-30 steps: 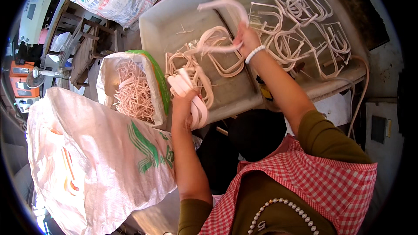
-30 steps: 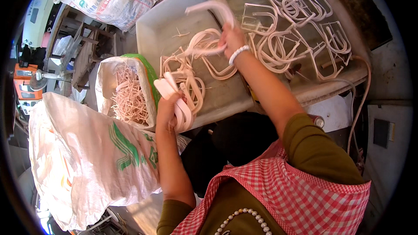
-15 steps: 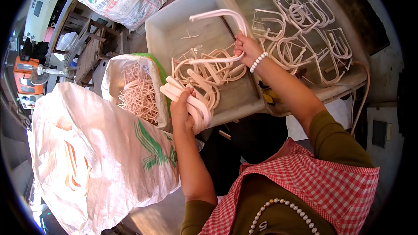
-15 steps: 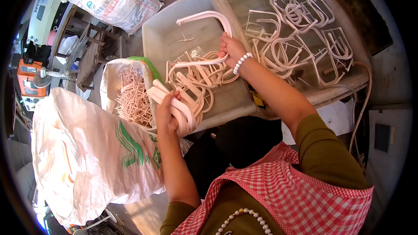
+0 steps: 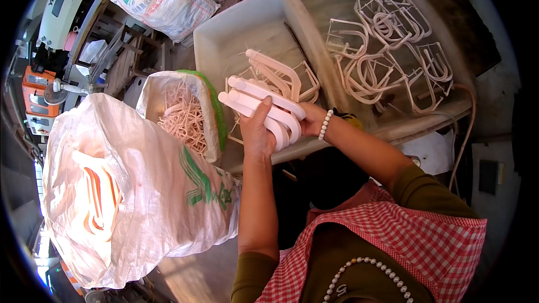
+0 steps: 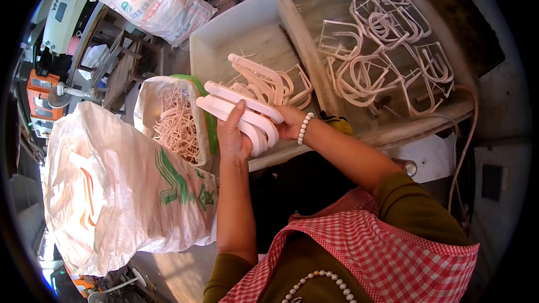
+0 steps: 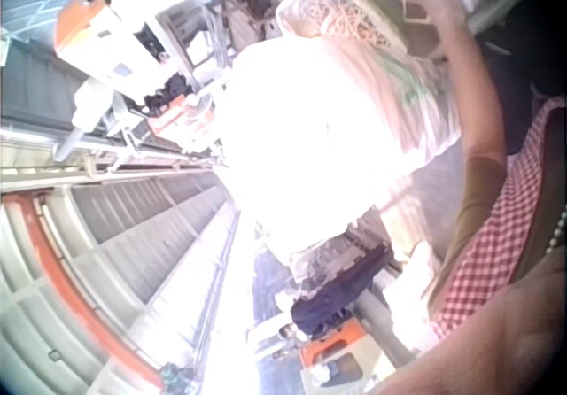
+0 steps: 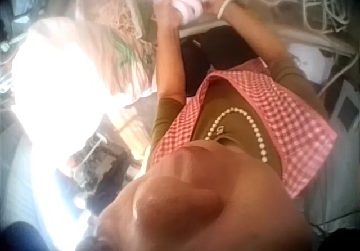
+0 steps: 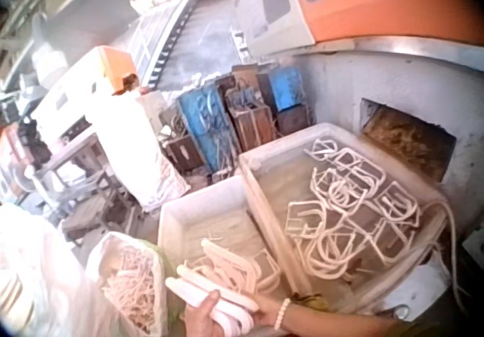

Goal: The person assembles white plastic hangers by inserting curved plastic rods into wire frames. They pick up the components from bins, fit them together, and occasionally wipe the plastic parts with a yellow cloth. The finished hangers are placed into a large white sack.

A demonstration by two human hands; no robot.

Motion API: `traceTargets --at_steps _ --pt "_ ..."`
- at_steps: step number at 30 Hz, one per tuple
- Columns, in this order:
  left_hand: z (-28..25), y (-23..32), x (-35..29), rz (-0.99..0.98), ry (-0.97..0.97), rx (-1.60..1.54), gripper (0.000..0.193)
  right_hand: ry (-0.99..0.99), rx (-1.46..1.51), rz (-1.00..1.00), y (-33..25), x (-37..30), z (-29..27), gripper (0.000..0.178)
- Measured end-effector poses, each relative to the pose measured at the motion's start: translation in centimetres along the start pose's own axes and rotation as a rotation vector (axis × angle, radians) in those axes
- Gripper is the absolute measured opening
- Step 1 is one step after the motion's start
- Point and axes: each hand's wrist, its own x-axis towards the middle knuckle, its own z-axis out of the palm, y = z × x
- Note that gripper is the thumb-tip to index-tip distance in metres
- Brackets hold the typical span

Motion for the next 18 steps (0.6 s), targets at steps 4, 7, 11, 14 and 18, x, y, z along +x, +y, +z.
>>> traceTargets --at_steps 4,7,11,14,18 --pt "1.0 0.0 0.1 0.017 0.049 -0.019 0.045 -0.027 -0.42 0.194 -0.9 0.0 -2.5 0.057" --pt "0.1 -0.2 0.3 0.042 0.048 0.005 0.043 0.201 -0.937 0.222 -2.4 -2.1 -2.1 0.066" --pt "0.8 -0.2 -0.2 0.039 0.04 0.054 0.045 0.159 -0.902 -0.384 -4.0 -2.7 -1.8 0.052" --pt "0.9 -0.8 0.1 -0.002 0.0 0.067 0.044 -0.162 -0.802 -0.507 -2.7 -2.3 -0.1 0.043" --pt "0.6 -1.3 0.1 0.0 -0.017 0.105 0.042 -0.384 -0.858 -0.395 -2.1 -3.3 1.6 0.048"
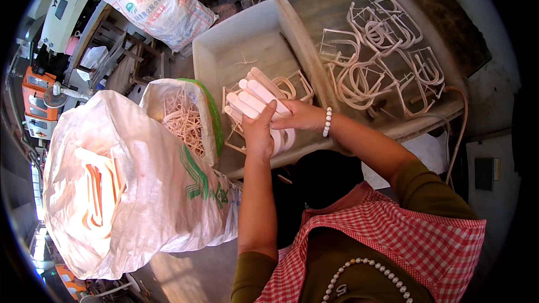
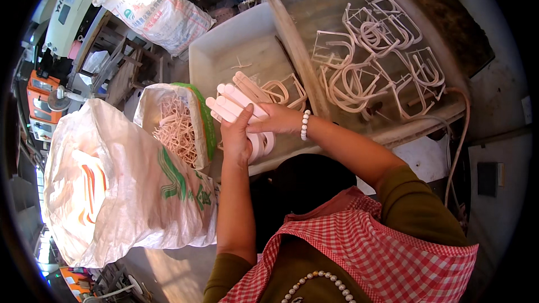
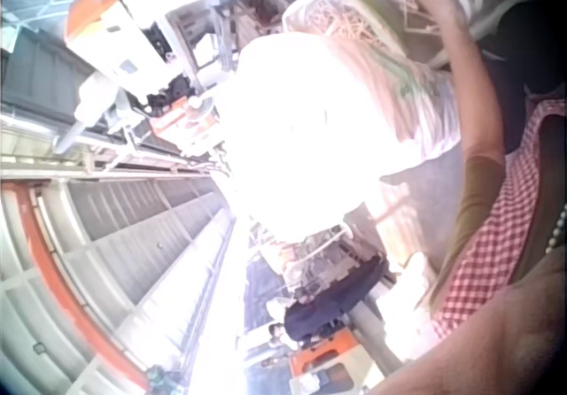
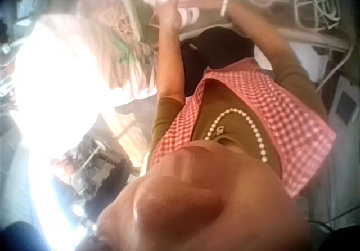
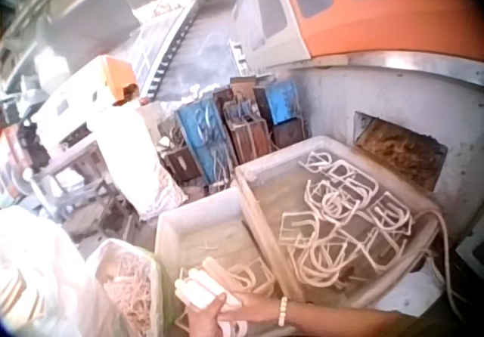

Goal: The person assembles white plastic hangers by inserting curved plastic rods into wire frames. They pick up the components from bins, fit them together, and occasionally wipe the plastic parts with a yellow cloth. The finished hangers are placed into a large white sack.

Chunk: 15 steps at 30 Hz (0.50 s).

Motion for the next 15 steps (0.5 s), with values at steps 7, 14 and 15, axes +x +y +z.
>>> traceTargets --at_steps 7,14,15 --pt "1.2 0.7 -1.5 0.033 -0.096 0.048 0.04 0.022 0.049 0.07 -0.4 -1.1 -0.3 0.042" --pt "0.3 1.5 -2.5 -0.055 -0.307 0.131 0.044 0.133 -0.148 0.2 -4.3 -3.9 -0.9 0.035" --pt "0.5 1.6 -2.6 -0.05 -0.308 0.131 0.041 0.129 -0.116 0.184 -4.7 -4.2 -0.9 0.036"
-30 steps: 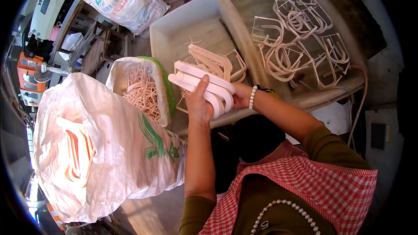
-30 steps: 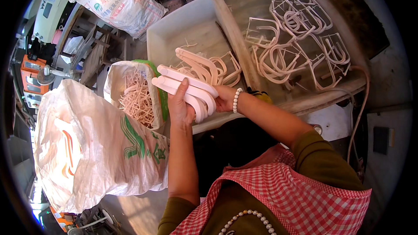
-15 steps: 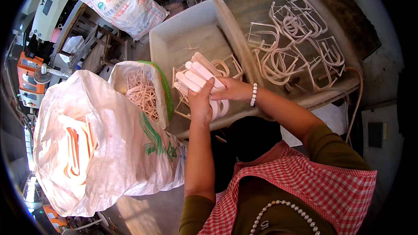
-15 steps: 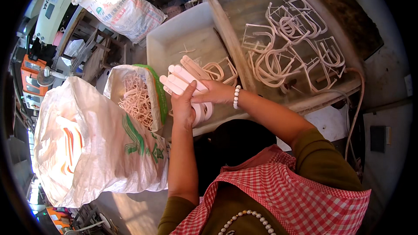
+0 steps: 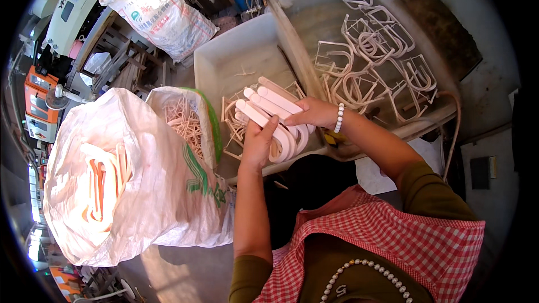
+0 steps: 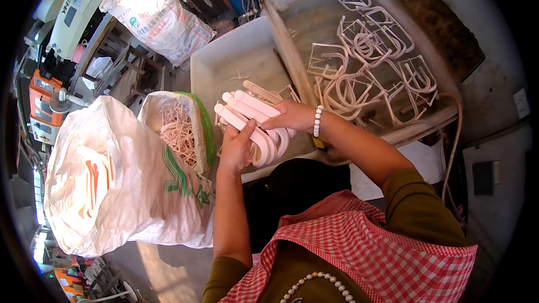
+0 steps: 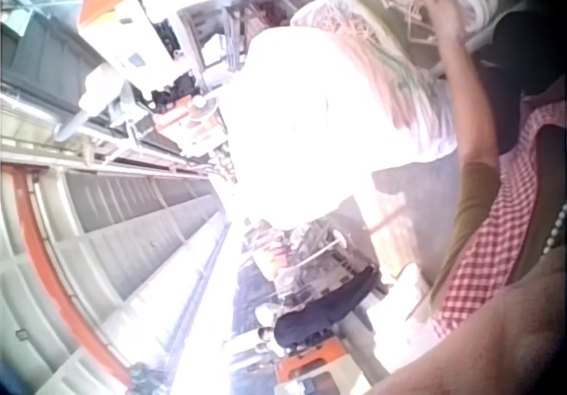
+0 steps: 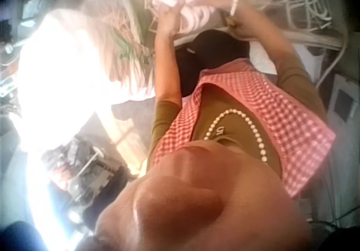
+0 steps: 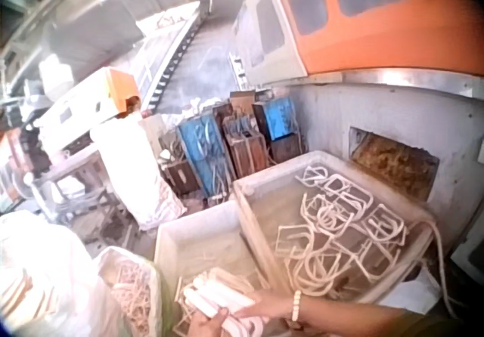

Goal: The person assembles white plastic hangers by inserting curved plastic rods into wire frames. They pick up the components from bins, fit them together, and occasionally wipe the plastic parts with a yellow cloth. The finished hangers are placed into a large white sack.

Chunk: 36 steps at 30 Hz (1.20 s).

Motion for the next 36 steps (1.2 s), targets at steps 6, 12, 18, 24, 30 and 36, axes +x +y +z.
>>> traceTargets --at_steps 6,12,18,24,30,36 --pt "1.6 0.7 0.1 0.067 0.0 -0.025 0.041 0.0 0.032 -0.043 -1.5 -1.6 0.2 0.036" --pt "4.7 1.6 -0.3 0.194 0.068 -0.057 0.048 0.011 0.052 -0.072 -1.7 -2.4 1.2 0.032" --pt "4.3 1.5 0.0 0.177 0.137 0.168 0.05 0.061 -0.153 -0.175 -0.1 -2.3 1.9 0.037" --pt "1.9 1.3 0.3 0.233 0.316 0.002 0.045 0.288 -0.643 -0.14 -0.4 -1.2 -0.7 0.055" --pt "-0.7 1.7 0.3 0.327 0.356 0.174 0.057 -0.325 -1.052 0.017 0.2 0.7 0.8 0.035" --pt "-1.7 1.5 1.3 0.339 0.379 0.166 0.063 -1.006 -1.218 0.509 21.2 4.3 9.0 0.048"
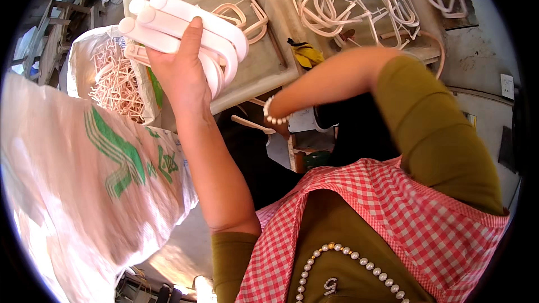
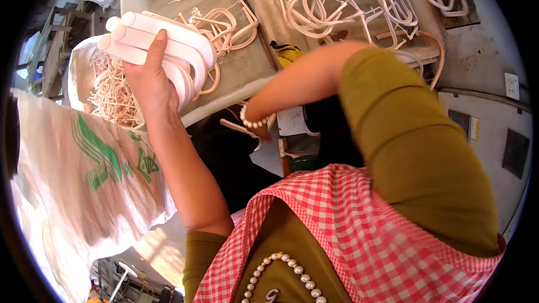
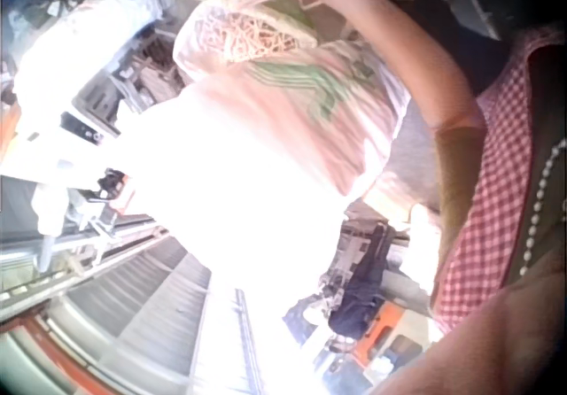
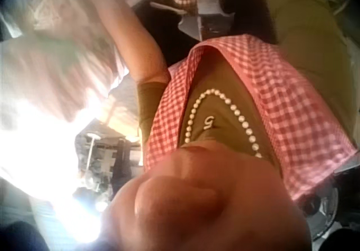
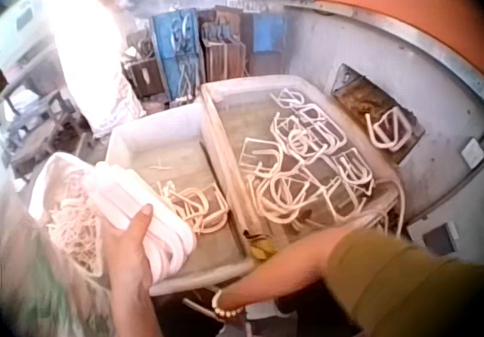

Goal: The person assembles white plastic hangers by inserting curved plastic rods into wire frames. They pick up the components from bins, fit them together, and occasionally wipe the plastic parts with a yellow cloth. The finished hangers are placed into a large white sack.

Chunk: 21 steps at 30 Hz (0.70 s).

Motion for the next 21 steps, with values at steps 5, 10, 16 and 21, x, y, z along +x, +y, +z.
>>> traceTargets --at_steps 5,10,16,21 --pt "0.0 -0.9 1.6 0.001 0.041 -0.019 0.058 0.271 0.233 0.216 2.9 10.3 8.7 0.065" --pt "0.7 -0.5 2.8 0.054 0.082 0.095 0.056 0.131 0.45 0.03 4.1 9.4 5.5 0.035" --pt "-1.2 0.3 2.1 0.106 0.263 0.065 0.054 0.113 0.848 -0.217 2.8 -18.8 -9.7 0.031" --pt "-0.7 0.8 2.3 0.031 0.284 0.042 0.052 1.048 0.954 -0.241 9.3 -34.1 -4.8 0.041"
